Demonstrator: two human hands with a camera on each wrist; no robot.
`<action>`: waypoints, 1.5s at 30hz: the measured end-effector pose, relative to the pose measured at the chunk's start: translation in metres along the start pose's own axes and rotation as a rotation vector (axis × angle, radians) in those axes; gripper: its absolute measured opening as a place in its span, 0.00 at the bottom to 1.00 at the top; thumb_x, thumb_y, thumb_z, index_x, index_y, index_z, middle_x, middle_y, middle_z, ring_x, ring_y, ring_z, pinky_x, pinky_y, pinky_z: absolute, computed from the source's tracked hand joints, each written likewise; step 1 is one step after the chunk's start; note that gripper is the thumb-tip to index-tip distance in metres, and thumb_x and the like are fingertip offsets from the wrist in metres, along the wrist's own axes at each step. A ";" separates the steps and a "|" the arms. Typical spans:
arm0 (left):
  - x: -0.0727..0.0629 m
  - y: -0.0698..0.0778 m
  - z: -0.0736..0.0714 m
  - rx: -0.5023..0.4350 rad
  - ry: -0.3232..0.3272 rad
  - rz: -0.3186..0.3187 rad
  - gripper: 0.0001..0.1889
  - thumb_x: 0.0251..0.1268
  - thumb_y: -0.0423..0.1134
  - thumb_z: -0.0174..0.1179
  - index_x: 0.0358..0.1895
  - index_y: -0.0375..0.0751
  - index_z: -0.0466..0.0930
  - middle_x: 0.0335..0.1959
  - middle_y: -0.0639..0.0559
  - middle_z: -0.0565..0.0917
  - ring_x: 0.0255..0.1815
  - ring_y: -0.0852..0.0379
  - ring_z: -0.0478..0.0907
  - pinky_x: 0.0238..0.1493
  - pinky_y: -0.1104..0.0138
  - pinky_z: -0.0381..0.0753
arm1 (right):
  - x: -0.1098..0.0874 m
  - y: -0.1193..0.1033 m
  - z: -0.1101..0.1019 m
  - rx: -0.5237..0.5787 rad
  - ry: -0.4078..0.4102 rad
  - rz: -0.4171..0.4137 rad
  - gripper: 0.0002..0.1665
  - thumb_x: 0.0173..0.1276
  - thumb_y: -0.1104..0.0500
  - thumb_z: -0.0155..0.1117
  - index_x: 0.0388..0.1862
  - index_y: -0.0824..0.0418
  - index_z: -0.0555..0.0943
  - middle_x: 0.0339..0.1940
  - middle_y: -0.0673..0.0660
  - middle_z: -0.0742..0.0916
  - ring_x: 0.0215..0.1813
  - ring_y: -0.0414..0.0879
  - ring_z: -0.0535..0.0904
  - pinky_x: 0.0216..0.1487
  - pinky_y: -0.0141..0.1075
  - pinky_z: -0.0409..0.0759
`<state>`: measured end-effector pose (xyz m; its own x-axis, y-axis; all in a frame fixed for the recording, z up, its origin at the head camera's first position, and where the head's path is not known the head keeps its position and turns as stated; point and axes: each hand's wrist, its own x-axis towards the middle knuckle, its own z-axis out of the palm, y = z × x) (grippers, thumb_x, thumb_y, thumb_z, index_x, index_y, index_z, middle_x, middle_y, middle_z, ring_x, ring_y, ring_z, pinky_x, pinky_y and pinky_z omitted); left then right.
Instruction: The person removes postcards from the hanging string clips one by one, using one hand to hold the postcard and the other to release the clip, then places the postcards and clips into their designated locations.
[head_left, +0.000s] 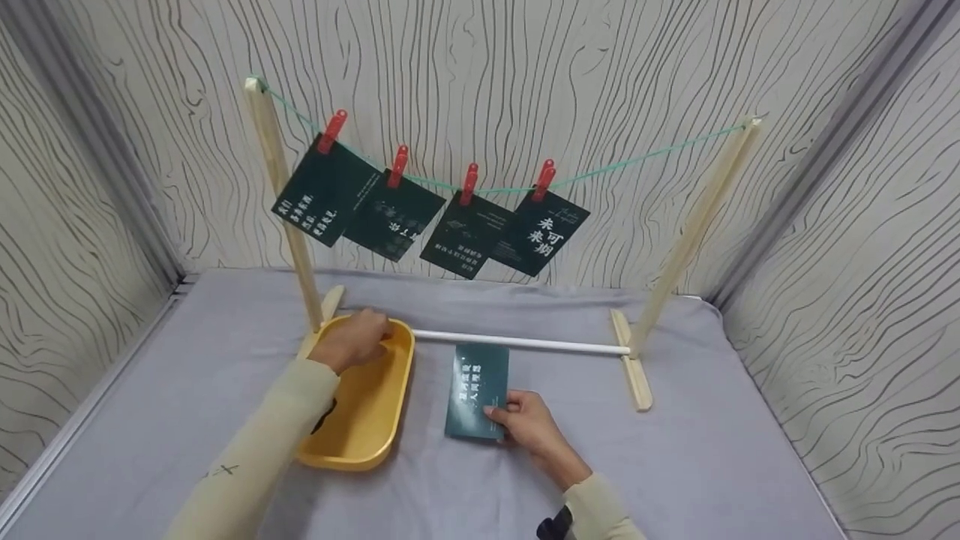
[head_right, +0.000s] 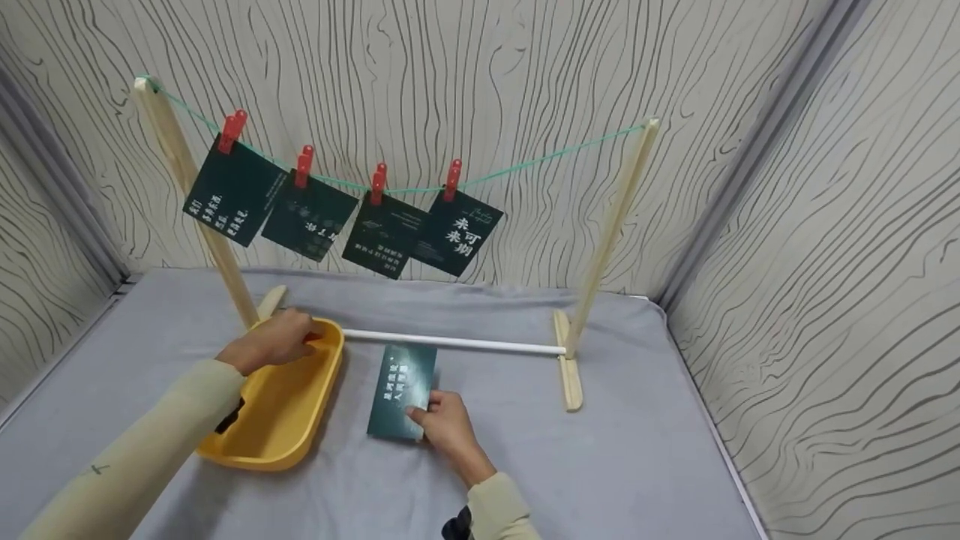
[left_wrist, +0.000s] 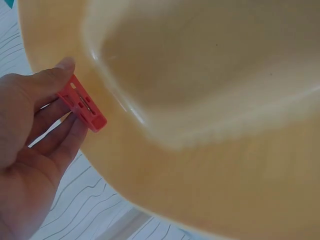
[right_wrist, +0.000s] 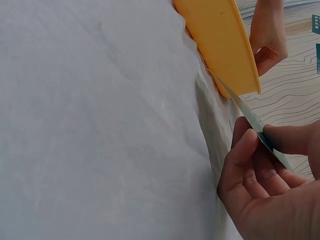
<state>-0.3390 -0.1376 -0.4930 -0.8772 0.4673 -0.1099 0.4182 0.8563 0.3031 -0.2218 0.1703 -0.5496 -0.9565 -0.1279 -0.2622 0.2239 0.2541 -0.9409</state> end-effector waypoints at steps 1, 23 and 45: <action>0.000 0.000 0.001 -0.003 -0.003 -0.004 0.04 0.66 0.24 0.64 0.39 0.33 0.87 0.24 0.50 0.73 0.28 0.52 0.70 0.31 0.65 0.70 | 0.000 0.001 0.000 0.006 -0.002 -0.003 0.17 0.73 0.62 0.70 0.54 0.72 0.84 0.35 0.57 0.93 0.29 0.38 0.83 0.28 0.31 0.83; -0.003 0.002 0.020 -0.028 -0.033 -0.076 0.06 0.75 0.27 0.58 0.43 0.35 0.85 0.30 0.46 0.78 0.37 0.47 0.77 0.46 0.57 0.81 | -0.003 0.002 0.005 -0.192 0.022 -0.013 0.11 0.72 0.62 0.68 0.45 0.71 0.85 0.22 0.50 0.87 0.20 0.37 0.76 0.22 0.28 0.76; -0.003 0.000 0.026 0.027 0.017 -0.050 0.05 0.74 0.28 0.59 0.41 0.37 0.84 0.27 0.47 0.79 0.34 0.48 0.78 0.43 0.59 0.81 | -0.008 -0.006 0.010 -0.496 0.215 -0.043 0.24 0.73 0.54 0.69 0.17 0.55 0.73 0.14 0.48 0.75 0.20 0.40 0.76 0.22 0.31 0.70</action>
<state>-0.3306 -0.1329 -0.5177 -0.9012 0.4198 -0.1078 0.3793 0.8843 0.2723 -0.2133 0.1604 -0.5441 -0.9912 0.0374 -0.1270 0.1182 0.6813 -0.7224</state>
